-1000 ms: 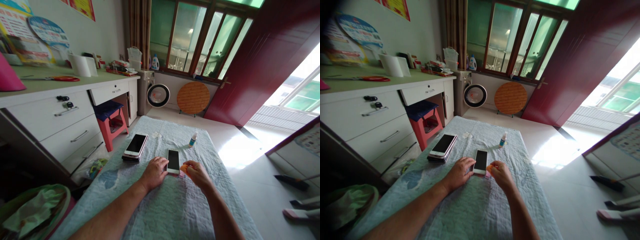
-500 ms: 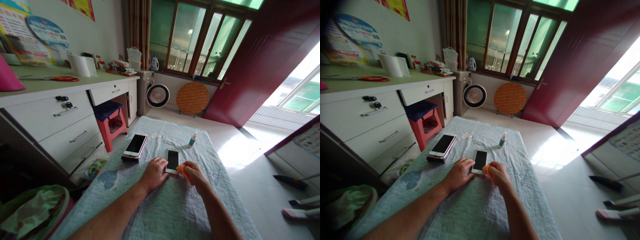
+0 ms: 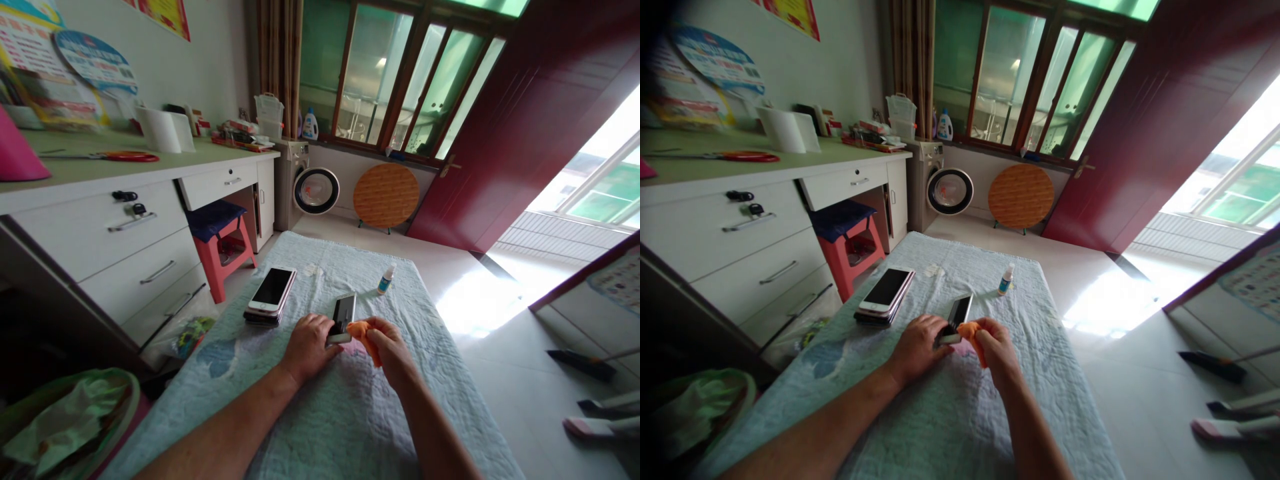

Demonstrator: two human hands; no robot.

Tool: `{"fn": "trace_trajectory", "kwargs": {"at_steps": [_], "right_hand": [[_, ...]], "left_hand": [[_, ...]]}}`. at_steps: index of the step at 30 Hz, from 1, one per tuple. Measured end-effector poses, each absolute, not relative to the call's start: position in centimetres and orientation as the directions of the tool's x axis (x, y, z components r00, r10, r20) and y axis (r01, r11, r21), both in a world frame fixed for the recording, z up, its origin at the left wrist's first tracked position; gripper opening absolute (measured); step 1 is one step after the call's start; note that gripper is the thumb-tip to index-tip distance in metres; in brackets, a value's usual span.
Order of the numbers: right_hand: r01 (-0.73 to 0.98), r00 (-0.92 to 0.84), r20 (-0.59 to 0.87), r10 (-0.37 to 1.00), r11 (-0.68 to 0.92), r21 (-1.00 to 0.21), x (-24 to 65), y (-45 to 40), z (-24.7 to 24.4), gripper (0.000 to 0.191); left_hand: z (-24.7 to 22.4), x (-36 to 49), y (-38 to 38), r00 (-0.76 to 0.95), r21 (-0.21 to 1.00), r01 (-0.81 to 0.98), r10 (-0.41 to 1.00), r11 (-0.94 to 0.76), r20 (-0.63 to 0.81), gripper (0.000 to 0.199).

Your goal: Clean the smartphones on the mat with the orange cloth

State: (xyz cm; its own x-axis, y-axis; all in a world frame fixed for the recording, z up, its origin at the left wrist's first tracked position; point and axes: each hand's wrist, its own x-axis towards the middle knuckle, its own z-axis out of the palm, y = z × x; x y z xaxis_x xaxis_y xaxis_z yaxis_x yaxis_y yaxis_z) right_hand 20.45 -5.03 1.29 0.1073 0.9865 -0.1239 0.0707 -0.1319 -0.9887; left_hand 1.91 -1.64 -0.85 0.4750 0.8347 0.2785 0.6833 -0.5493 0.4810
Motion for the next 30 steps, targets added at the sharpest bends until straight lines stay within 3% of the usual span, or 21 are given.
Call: {"fn": "trace_trajectory", "kwargs": {"at_steps": [13,19,22,25,30], "right_hand": [[-0.077,0.03,-0.096,0.995,-0.093,-0.993,19.5,-5.3,2.0,0.029],[-0.167,0.155,-0.128,0.98,-0.102,-0.981,20.1,-5.0,0.9,0.03],[-0.204,0.212,-0.143,0.967,-0.099,-0.974,20.4,-4.8,0.5,0.03],[-0.201,0.242,-0.142,0.96,-0.093,-0.975,20.5,-4.6,0.3,0.031],[-0.159,0.256,-0.141,0.956,-0.103,-0.982,20.3,-4.6,0.3,0.029]], "left_hand": [[0.1,2.1,-2.2,0.428,0.398,0.737,0.833,-0.546,0.351,0.022],[0.2,2.1,-2.4,0.381,0.406,0.752,0.845,-0.52,0.376,0.011],[0.0,2.1,-2.3,0.322,0.479,0.736,0.87,-0.478,0.373,0.011],[-0.1,2.2,-2.1,0.241,0.613,0.672,0.906,-0.415,0.349,0.026],[0.1,2.3,-2.3,0.196,0.768,0.568,0.955,-0.296,0.223,0.036]]}}
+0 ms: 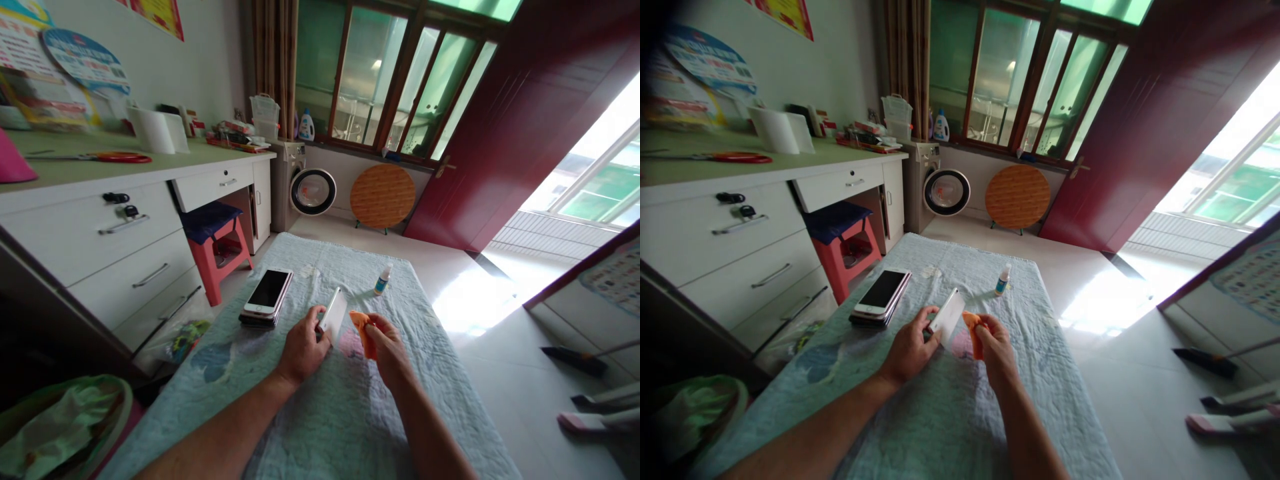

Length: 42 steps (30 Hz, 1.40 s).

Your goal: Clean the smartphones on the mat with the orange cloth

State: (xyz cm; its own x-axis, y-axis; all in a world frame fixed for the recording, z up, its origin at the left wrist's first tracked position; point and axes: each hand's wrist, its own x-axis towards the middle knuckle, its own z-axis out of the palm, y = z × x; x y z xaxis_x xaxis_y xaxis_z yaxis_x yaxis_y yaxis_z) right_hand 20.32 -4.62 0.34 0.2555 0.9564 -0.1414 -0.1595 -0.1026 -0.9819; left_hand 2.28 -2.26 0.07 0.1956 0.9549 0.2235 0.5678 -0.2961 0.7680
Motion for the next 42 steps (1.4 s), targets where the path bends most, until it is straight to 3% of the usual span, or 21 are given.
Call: {"fn": "trace_trajectory", "kwargs": {"at_steps": [7,26,42], "right_hand": [[-0.082,0.258,-0.117,0.959,-0.099,-0.992,20.0,-4.7,0.8,0.029],[0.089,0.265,-0.069,0.962,-0.095,-0.991,20.0,-4.4,-0.5,0.032],[0.176,0.243,0.054,0.969,0.011,-0.984,20.3,-4.1,-1.2,0.029]], "left_hand": [[-0.5,2.9,-2.7,0.266,0.788,0.555,0.954,-0.268,0.138,0.057],[-0.1,2.2,-2.3,0.278,0.7,0.65,0.95,-0.295,0.142,0.049],[-0.3,2.1,-2.5,0.402,0.512,0.748,0.902,-0.423,0.158,0.03]]}}
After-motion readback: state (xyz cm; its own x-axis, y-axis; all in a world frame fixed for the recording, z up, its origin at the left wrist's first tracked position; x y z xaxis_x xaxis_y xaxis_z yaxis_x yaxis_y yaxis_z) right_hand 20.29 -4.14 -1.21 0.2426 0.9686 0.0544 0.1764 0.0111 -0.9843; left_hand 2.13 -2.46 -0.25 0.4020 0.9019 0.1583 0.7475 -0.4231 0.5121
